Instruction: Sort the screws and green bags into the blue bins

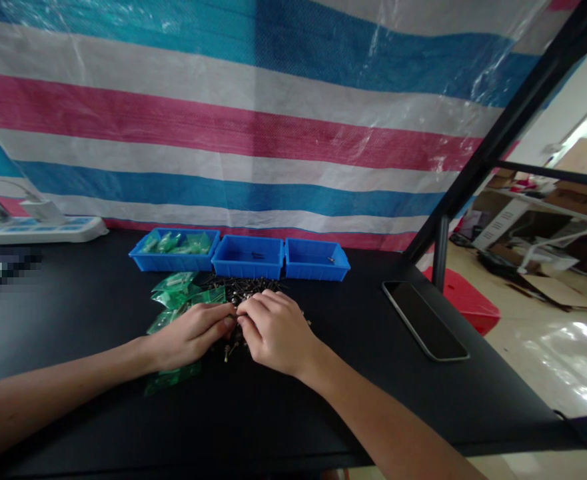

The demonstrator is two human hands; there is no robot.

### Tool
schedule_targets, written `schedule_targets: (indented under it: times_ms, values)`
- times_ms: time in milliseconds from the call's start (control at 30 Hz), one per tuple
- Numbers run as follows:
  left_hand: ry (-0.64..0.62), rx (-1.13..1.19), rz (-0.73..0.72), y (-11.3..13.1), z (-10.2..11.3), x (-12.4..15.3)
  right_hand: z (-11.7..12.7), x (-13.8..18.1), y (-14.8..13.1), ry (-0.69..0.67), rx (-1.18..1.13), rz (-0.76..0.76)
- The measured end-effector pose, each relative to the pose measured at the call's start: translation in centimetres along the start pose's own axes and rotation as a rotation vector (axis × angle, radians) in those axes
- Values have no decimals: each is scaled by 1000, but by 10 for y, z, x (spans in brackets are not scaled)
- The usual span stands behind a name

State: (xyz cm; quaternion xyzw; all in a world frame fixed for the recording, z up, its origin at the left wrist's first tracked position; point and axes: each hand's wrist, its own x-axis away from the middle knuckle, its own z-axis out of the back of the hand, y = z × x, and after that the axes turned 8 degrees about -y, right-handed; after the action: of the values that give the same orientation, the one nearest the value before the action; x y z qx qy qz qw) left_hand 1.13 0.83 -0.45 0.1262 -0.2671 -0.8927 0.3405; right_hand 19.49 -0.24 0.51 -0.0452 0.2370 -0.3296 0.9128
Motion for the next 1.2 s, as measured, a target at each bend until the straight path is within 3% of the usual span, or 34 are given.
schedule_targets:
  times_ms: [433,1200]
  values:
    - [30,-6,-8,1,-1,-1,0,-1,3,-14,1,-70]
    - [33,44,68,1,0,-1,-2,-1,1,-17,-15,-48]
